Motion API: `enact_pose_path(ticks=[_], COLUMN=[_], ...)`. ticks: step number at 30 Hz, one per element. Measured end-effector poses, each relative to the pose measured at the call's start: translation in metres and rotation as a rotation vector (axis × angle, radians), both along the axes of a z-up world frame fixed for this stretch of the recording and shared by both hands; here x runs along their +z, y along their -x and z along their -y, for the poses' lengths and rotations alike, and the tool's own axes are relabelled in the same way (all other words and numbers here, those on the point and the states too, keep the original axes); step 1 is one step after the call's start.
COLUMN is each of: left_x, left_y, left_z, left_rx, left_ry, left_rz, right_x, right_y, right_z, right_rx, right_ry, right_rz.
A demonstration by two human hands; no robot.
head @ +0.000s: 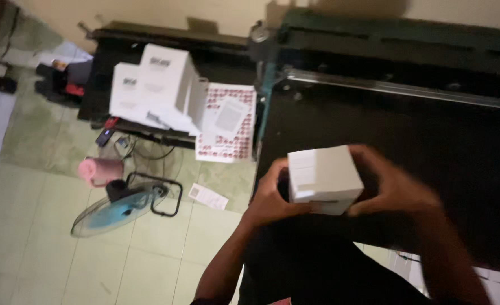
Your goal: The person places a stack of printed pages into a manual binding machine and presses the lever to bind them. They then remove the bound booklet, flip through the pages, and repeat the process with additional stacks of paper.
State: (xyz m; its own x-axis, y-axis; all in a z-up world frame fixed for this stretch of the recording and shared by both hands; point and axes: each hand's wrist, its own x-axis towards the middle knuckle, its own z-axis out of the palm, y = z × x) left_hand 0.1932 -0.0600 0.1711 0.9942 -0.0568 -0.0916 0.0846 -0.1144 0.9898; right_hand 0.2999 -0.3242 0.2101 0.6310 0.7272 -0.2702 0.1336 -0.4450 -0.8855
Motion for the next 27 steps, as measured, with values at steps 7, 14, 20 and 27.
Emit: enact_pose_path(ticks=[7, 14, 20, 27], left_x=[-0.001, -0.018, -0.032, -0.038], left_y=[-0.017, -0.014, -0.006, -0.003], left_z=[0.003, 0.021, 0.031, 0.036], left_rx=[-0.009, -0.039, -0.057, -0.037], left_ry=[-0.001, -0.034, 0.074, 0.170], left_rz=[0.000, 0.133, 0.204, 0.251], right_x=[-0.073, -0.065, -0.086, -0.172], right_y=[0.030, 0.030, 0.050, 0.071], right_z=[0.003, -0.022, -0.035, -0.012], right_rx=[-0.366, -0.269, -0.330, -0.434], right_ry=[-0.164, -0.227, -0.009, -0.025], right_rz=[-0.104, 0.122, 0.063, -0.022])
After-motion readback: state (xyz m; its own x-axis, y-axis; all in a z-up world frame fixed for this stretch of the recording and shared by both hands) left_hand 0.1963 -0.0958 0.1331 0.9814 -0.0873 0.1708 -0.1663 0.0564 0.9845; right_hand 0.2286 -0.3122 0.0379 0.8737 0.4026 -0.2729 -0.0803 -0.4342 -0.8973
